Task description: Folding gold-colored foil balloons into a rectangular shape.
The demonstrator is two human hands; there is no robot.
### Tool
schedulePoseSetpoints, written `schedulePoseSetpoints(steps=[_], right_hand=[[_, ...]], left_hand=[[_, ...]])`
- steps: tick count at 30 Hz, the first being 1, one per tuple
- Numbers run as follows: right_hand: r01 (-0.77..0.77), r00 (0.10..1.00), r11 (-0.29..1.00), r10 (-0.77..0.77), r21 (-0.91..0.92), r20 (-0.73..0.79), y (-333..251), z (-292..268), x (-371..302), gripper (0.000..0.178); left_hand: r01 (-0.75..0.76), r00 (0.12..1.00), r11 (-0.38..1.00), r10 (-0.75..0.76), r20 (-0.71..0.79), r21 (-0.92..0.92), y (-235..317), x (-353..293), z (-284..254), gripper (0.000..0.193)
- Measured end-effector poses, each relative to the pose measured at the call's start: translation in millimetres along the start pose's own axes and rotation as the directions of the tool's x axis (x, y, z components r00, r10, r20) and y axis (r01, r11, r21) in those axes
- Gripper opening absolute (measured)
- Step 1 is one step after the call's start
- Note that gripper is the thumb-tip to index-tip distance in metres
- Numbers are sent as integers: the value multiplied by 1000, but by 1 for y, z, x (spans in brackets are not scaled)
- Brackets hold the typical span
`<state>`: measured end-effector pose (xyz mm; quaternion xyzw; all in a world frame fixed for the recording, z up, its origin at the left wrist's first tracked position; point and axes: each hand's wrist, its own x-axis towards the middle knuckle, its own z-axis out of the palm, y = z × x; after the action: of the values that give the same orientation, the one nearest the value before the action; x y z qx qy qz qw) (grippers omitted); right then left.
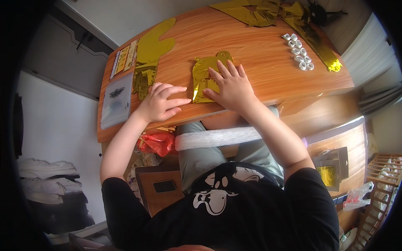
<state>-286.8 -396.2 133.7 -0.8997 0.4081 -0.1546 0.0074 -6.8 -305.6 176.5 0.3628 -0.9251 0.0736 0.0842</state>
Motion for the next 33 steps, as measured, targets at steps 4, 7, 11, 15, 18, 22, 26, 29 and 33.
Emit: schedulePoseSetpoints(steps=[4,7,11,15,18,22,26,29,33], right_hand=[[-2,1000,1000,2,5,10,0,-1,0,76],[4,1000,1000,-4,11,-2,0,0,0,76],[11,1000,1000,-11,3,-15,1,0,-1,75],[8,1000,1000,-8,-1,-12,1,1,-1,75],[5,1000,1000,-5,6,-15,1,0,0,74],[2,1000,1000,-2,15,-11,0,0,-1,74],[1,1000,1000,-1,15,-4,0,0,0,75],[1,1000,1000,-1,11,-7,1,0,-1,75],[1,1000,1000,0,17,-5,0,-1,0,75]], left_hand=[[69,996,996,-72,-58,-63,14,5,6,42],[139,985,985,-148,-86,-97,18,6,9,36],[419,880,879,-455,-135,-229,28,11,21,25],[471,824,736,-564,-55,-487,33,21,32,18],[527,781,602,-622,62,-599,31,26,29,17],[542,794,625,-599,100,-562,24,27,33,18],[518,828,640,-543,143,-567,21,29,31,16],[504,843,676,-520,136,-538,24,29,28,14],[469,861,724,-503,79,-506,27,27,30,13]])
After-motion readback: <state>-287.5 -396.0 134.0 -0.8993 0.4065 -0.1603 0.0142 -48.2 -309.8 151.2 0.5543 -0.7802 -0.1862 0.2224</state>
